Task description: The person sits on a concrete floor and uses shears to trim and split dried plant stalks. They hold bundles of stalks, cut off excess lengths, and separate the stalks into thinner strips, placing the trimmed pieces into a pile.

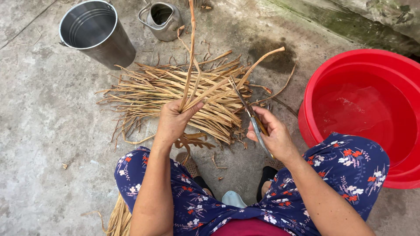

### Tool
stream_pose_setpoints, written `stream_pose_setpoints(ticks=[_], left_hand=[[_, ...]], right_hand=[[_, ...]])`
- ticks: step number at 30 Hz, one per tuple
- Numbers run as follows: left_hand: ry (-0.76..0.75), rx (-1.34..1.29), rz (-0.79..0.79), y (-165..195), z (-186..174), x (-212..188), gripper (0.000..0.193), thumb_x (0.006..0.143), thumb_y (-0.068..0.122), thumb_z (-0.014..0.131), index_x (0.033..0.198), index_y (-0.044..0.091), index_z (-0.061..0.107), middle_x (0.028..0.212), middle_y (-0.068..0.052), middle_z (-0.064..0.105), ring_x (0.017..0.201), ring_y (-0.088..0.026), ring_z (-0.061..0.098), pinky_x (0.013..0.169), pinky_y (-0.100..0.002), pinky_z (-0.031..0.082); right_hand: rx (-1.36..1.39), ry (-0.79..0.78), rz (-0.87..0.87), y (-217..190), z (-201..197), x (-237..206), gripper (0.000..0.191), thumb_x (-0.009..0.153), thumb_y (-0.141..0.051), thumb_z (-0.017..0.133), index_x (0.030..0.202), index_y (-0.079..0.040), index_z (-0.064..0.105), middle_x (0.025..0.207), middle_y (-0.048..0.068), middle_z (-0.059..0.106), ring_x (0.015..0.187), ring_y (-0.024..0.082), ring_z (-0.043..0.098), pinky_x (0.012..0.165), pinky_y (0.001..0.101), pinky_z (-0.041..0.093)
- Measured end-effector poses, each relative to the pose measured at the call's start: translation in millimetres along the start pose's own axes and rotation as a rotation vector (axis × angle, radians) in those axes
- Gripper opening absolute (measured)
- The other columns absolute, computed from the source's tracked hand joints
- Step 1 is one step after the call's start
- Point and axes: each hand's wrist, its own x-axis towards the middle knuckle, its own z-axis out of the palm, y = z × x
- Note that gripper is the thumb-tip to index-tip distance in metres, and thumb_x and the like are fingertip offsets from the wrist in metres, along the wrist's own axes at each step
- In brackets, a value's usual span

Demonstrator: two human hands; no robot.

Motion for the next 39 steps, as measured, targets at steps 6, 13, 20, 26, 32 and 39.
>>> stream_pose_setpoints(ticks=[6,13,20,26,32,39], left_hand=[[0.012,0.050,-0.027,4,-14,-6,0.018,0.091,0.024,0.080,0.096,0.007,0.081,0.062,0.009,0.051,0.060,-0.002,0.042,0.052,-0.024,0.036],[0.012,0.090,-0.063,13,-20,-10,0.018,0.089,0.025,0.080,0.095,0.007,0.081,0.060,0.009,0.051,0.058,-0.003,0.042,0.050,-0.024,0.035],[0.024,0.081,-0.075,10,-26,-10,0.022,0.091,0.028,0.080,0.090,0.005,0.080,0.061,0.009,0.047,0.058,-0.004,0.040,0.050,-0.025,0.034],[-0.002,0.057,-0.137,6,-24,-11,0.019,0.090,0.025,0.080,0.096,0.008,0.082,0.062,0.007,0.051,0.059,-0.005,0.042,0.051,-0.025,0.034],[-0.261,-0.034,0.037,1,-13,-11,0.022,0.090,0.019,0.078,0.108,0.007,0.080,0.090,0.003,0.079,0.081,-0.003,0.064,0.073,-0.023,0.054],[-0.361,-0.064,0.033,-4,-23,-18,0.026,0.087,0.018,0.080,0.110,0.006,0.080,0.091,0.002,0.078,0.084,-0.005,0.066,0.076,-0.025,0.056]], right_hand=[[-0.096,0.069,-0.079,-15,-5,-2,0.067,0.085,-0.006,0.079,0.144,-0.002,0.048,0.108,0.002,0.064,0.101,0.010,0.063,0.089,0.0237,0.054],[0.015,0.080,-0.041,-17,-19,-3,0.064,0.087,-0.009,0.079,0.146,-0.003,0.055,0.092,-0.001,0.059,0.080,0.005,0.055,0.072,0.0207,0.047],[0.126,0.164,0.024,-30,-21,-9,0.055,0.094,-0.016,0.072,0.145,-0.003,0.056,0.088,-0.001,0.060,0.067,0.004,0.052,0.058,0.0187,0.042],[0.020,-0.035,-0.035,-36,-20,-12,0.062,0.089,-0.014,0.074,0.145,-0.002,0.050,0.104,-0.002,0.061,0.082,0.003,0.055,0.069,0.0167,0.046],[0.120,-0.014,0.044,-22,-21,-7,0.063,0.085,-0.012,0.079,0.143,-0.002,0.059,0.081,-0.003,0.058,0.064,0.003,0.050,0.053,0.0167,0.040],[0.177,0.022,0.072,-28,-29,-12,0.062,0.080,-0.009,0.080,0.139,-0.001,0.062,0.075,-0.002,0.062,0.055,0.003,0.052,0.045,0.0181,0.041]])
